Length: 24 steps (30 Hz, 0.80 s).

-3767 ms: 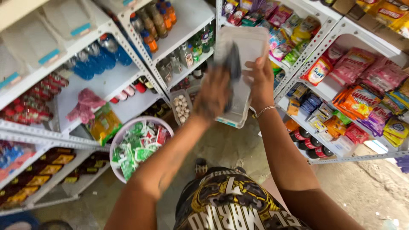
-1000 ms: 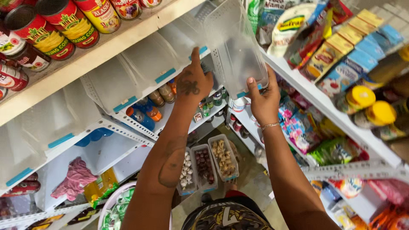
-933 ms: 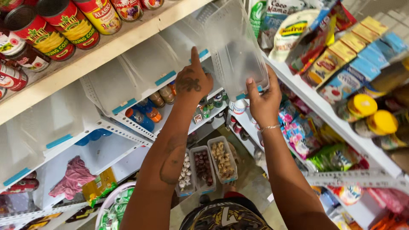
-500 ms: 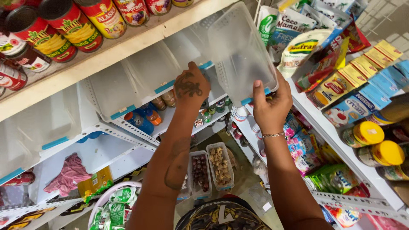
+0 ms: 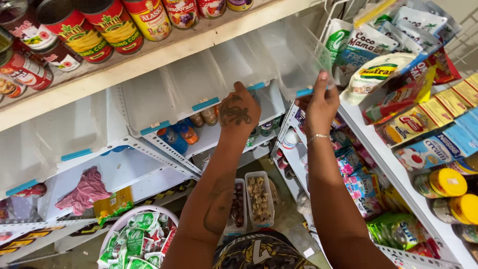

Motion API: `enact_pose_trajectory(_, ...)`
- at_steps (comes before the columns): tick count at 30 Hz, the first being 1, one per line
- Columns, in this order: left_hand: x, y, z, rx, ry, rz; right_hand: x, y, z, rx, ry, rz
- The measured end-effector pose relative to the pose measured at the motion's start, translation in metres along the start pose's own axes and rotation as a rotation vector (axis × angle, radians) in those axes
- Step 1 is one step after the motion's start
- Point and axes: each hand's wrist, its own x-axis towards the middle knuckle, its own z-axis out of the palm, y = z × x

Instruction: The person wipes the inside and outside of several clear plastic containers with a cloth. They place the cleaned containers back on a shelf in a store aisle. The person also briefly handles a small green packet from a nearby basket.

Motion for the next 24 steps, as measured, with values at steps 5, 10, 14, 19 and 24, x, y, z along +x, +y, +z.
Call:
enact_pose_trajectory(5, 0.0, -0.001, 0.001, -0.013, -0.024, -0.037, 0.023, 0.032, 0.018, 0.222, 0.102, 0.172)
enact_pose_trajectory(10, -0.001, -0.005, 0.014, -0.019, 0.091, 0.026, 0.034, 0.061, 0.03, 0.261, 0.009, 0.129)
enact_pose_trajectory(14, -0.002, -0.005, 0.02, -0.041, 0.153, 0.063, 0.04, 0.063, 0.042, 0.201, 0.077, 0.205)
enact_pose_trajectory(19, 0.002, -0.004, 0.019, -0.016, 0.101, 0.027, 0.045, 0.055, 0.054, 0.053, 0.159, 0.19)
enact_pose_trajectory(24, 0.002, -0.005, 0.019, -0.046, 0.015, -0.026, 0.053, 0.051, 0.061, 0.028, 0.169, 0.168)
